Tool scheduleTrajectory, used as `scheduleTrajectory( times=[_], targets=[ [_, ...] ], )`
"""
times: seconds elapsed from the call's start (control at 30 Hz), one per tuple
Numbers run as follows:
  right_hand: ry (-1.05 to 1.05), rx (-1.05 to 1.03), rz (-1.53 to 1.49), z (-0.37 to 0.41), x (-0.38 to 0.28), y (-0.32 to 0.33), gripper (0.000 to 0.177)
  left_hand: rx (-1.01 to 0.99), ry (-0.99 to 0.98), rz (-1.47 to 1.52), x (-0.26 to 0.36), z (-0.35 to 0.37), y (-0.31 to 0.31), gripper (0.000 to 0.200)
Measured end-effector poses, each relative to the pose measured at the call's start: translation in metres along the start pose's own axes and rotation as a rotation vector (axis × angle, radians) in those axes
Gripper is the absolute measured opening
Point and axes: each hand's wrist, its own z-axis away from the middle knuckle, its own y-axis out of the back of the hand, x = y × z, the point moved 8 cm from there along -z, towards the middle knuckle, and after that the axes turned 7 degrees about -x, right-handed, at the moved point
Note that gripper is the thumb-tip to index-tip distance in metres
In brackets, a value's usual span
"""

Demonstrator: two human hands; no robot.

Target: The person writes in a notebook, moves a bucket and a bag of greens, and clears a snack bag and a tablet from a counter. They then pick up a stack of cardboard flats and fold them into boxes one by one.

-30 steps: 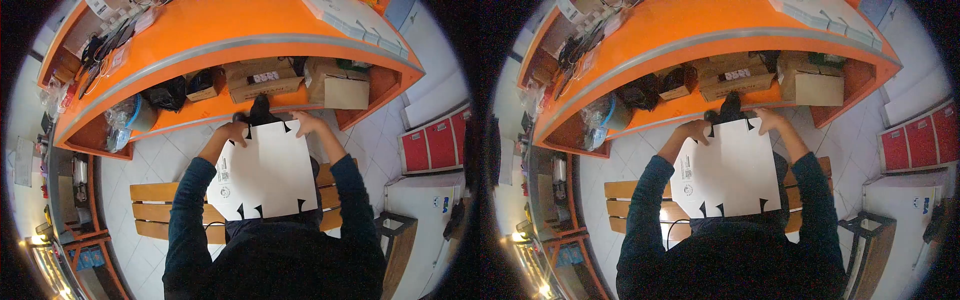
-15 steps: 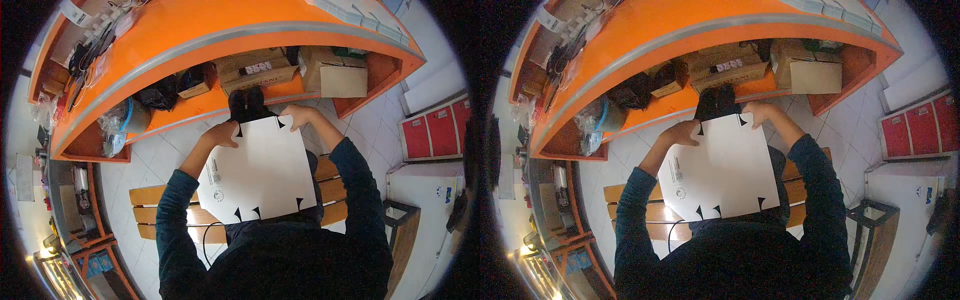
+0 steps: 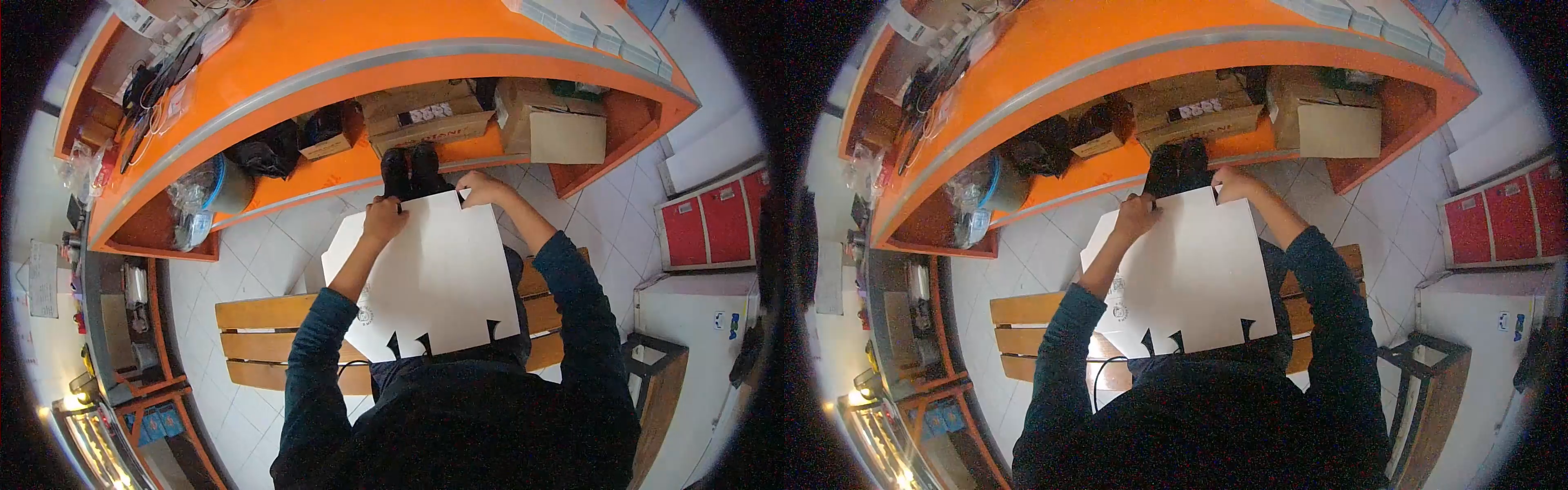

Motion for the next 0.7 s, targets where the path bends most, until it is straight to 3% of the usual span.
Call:
scheduleTrajectory(
  times=[0.13, 0.2, 0.33, 0.43, 0.53, 0.63, 0.7],
  targets=[
    [0.072, 0.008, -0.137, 0.000, 0.007, -0.001, 0.039, -0.039, 0.023, 0.173, -0.007, 0.003, 0.012, 0.028],
    [0.089, -0.001, -0.210, 0.016, -0.007, 0.004, 0.039, -0.031, -0.002, 0.033, -0.004, 0.003, 0.013, 0.031],
    [0.186, 0.027, -0.106, 0.009, -0.001, -0.002, 0.044, -0.092, -0.227, -0.198, -0.019, -0.021, -0.021, 0.044],
    [0.177, -0.006, -0.044, 0.014, -0.005, 0.001, 0.050, -0.375, -0.273, 0.090, -0.009, 0.004, 0.015, 0.055],
    [0.194, 0.057, 0.063, 0.014, -0.010, 0.004, 0.053, -0.379, -0.319, -0.064, -0.007, -0.003, 0.008, 0.058],
    [0.161, 0.124, 0.094, 0.016, -0.012, 0.002, 0.047, -0.444, -0.219, -0.172, -0.002, 0.001, 0.014, 0.052],
    [0.104, 0.117, 0.204, 0.020, -0.017, 0.002, 0.045, -0.333, -0.204, -0.188, 0.010, 0.012, 0.026, 0.044]
  ],
)
